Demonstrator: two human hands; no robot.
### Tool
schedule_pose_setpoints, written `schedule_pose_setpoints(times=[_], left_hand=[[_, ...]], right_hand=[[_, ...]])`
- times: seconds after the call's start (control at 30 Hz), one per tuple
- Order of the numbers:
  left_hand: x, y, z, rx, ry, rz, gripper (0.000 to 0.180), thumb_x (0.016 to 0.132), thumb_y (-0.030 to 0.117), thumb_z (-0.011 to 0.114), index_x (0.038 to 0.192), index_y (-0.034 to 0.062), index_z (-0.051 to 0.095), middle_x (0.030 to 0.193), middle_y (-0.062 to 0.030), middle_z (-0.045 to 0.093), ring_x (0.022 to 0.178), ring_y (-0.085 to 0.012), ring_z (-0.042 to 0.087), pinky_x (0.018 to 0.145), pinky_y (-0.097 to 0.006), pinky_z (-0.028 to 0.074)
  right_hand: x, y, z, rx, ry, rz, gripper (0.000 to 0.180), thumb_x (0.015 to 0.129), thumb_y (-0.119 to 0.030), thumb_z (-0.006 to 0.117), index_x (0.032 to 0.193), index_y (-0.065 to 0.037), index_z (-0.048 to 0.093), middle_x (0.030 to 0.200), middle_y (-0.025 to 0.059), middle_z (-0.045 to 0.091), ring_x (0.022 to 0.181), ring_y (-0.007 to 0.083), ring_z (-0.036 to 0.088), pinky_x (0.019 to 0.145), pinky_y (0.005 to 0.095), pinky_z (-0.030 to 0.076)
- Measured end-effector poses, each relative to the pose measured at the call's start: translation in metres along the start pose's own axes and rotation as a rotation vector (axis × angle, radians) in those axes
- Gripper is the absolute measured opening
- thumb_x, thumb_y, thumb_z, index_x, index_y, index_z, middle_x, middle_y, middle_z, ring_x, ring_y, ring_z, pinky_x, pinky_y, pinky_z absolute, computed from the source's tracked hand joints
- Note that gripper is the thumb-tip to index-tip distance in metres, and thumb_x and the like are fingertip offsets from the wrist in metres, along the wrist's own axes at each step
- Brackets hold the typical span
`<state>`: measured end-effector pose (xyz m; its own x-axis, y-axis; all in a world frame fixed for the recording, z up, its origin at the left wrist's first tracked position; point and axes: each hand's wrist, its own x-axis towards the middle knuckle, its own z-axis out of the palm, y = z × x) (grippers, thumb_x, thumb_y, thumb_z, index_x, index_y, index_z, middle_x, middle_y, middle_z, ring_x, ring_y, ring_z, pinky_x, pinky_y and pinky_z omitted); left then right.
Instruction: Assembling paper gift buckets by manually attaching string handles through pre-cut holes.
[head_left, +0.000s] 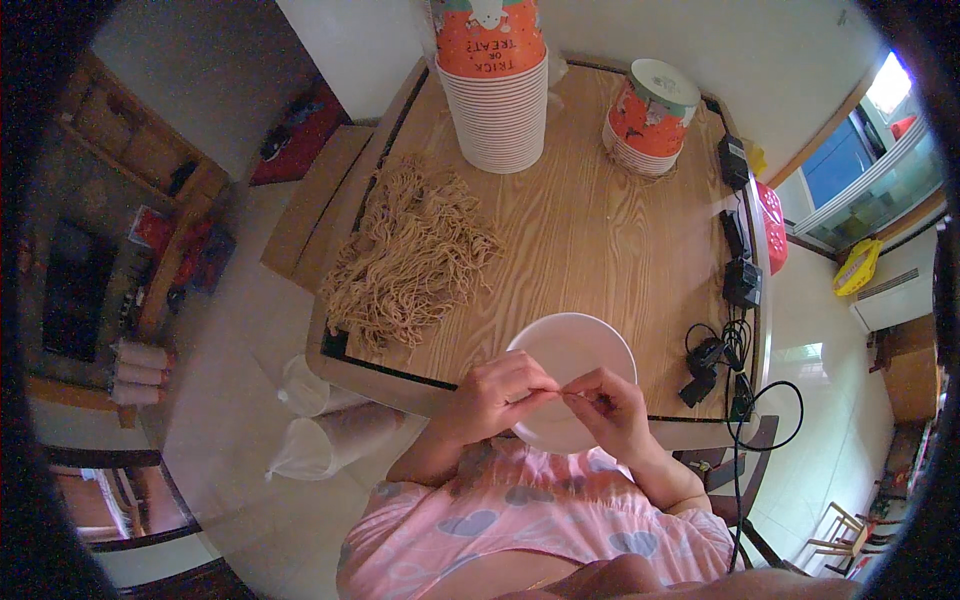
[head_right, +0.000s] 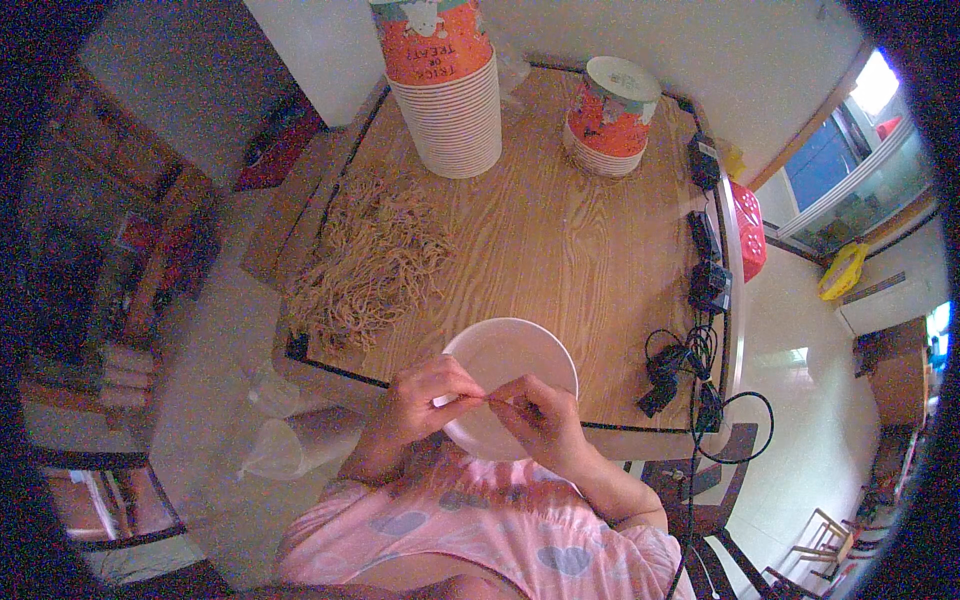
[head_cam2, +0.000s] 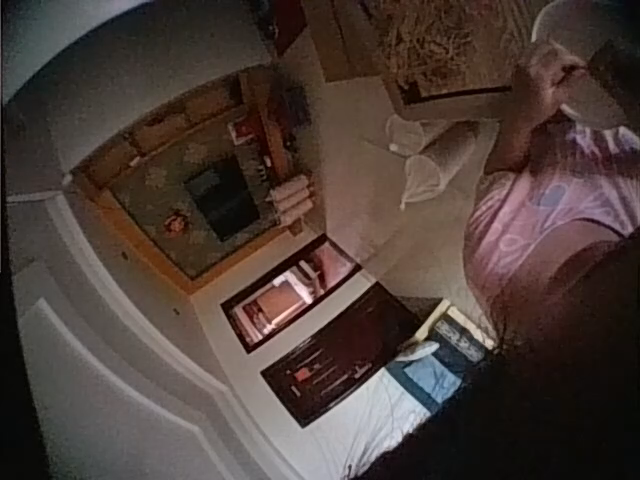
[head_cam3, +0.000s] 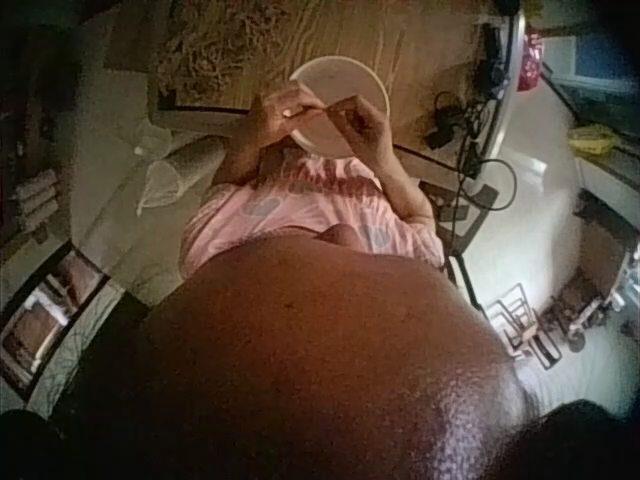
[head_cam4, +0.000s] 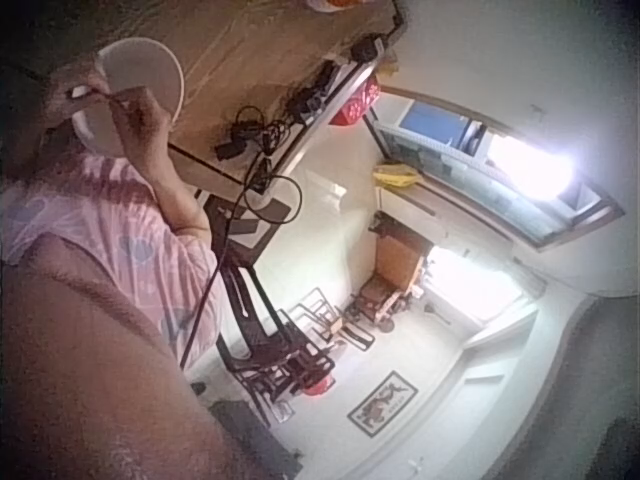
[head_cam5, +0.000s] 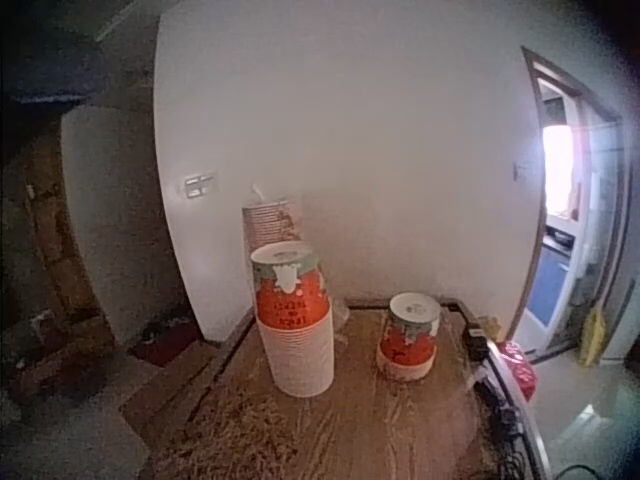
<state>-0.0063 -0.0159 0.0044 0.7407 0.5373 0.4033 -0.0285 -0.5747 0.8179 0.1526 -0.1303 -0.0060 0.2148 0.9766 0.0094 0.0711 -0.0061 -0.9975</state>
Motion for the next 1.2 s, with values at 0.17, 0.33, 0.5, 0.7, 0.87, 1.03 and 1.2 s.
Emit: schedule_pose_setpoints(times=[0.17,0.33,0.5,0.7,0.87,1.03,1.2], left_hand=[[0.000,0.001,-0.001,0.007,-0.015,-0.013,0.010,0.075,0.009,0.067,0.083,0.0053,0.062,0.077,-0.0072,0.060,0.073,-0.0243,0.060,0.064,-0.034,0.048],[0.000,-0.001,0.000,0.032,-0.010,-0.001,0.010,0.076,0.009,0.067,0.084,0.0057,0.062,0.077,-0.0069,0.060,0.074,-0.0244,0.060,0.066,-0.034,0.048],[0.001,-0.003,-0.001,0.028,-0.020,0.001,0.010,0.075,0.009,0.067,0.083,0.0057,0.062,0.077,-0.0069,0.059,0.075,-0.0249,0.059,0.067,-0.035,0.047],[0.000,-0.004,0.001,0.011,-0.021,0.000,0.011,0.074,0.010,0.068,0.081,0.0055,0.061,0.076,-0.0069,0.059,0.074,-0.0252,0.059,0.066,-0.036,0.047],[0.001,-0.004,0.000,0.032,-0.020,0.012,0.011,0.074,0.009,0.068,0.081,0.0054,0.061,0.076,-0.0071,0.059,0.073,-0.0252,0.059,0.065,-0.036,0.047],[0.001,-0.003,0.001,0.045,-0.020,0.023,0.011,0.074,0.008,0.068,0.082,0.0052,0.061,0.076,-0.0074,0.060,0.073,-0.0249,0.059,0.064,-0.035,0.047],[0.001,-0.005,0.000,0.045,-0.023,0.039,0.010,0.074,0.008,0.067,0.082,0.0052,0.061,0.076,-0.0075,0.060,0.072,-0.0250,0.059,0.063,-0.035,0.047]], right_hand=[[0.000,-0.009,0.000,-0.004,0.000,0.021,0.006,0.083,-0.002,0.060,0.088,-0.002,0.057,0.073,-0.0007,0.057,0.058,0.0020,0.043,0.050,0.0183,0.036],[0.001,0.001,-0.002,-0.009,0.003,-0.024,0.008,0.083,-0.001,0.059,0.089,-0.001,0.055,0.078,0.0008,0.058,0.062,0.0027,0.046,0.053,0.0185,0.038],[0.001,0.005,0.000,0.051,0.014,-0.026,0.007,0.083,-0.001,0.059,0.089,-0.002,0.055,0.078,0.0019,0.057,0.063,0.0041,0.047,0.054,0.0201,0.040],[0.002,-0.006,0.000,-0.142,-0.005,-0.043,0.008,0.082,-0.004,0.061,0.090,-0.005,0.059,0.063,-0.0012,0.052,0.052,0.0041,0.041,0.046,0.0217,0.035],[0.003,-0.010,-0.001,-0.173,-0.008,-0.045,0.010,0.081,-0.004,0.063,0.090,-0.006,0.060,0.056,-0.0021,0.047,0.049,0.0039,0.038,0.043,0.0223,0.031],[0.003,-0.014,-0.001,-0.196,0.004,-0.018,0.011,0.080,-0.005,0.064,0.091,-0.007,0.061,0.055,-0.0025,0.046,0.048,0.0040,0.036,0.042,0.0229,0.030],[0.003,-0.016,-0.001,-0.230,-0.017,-0.014,0.010,0.081,-0.004,0.064,0.090,-0.006,0.060,0.059,-0.0011,0.050,0.050,0.0038,0.040,0.044,0.0219,0.034]])
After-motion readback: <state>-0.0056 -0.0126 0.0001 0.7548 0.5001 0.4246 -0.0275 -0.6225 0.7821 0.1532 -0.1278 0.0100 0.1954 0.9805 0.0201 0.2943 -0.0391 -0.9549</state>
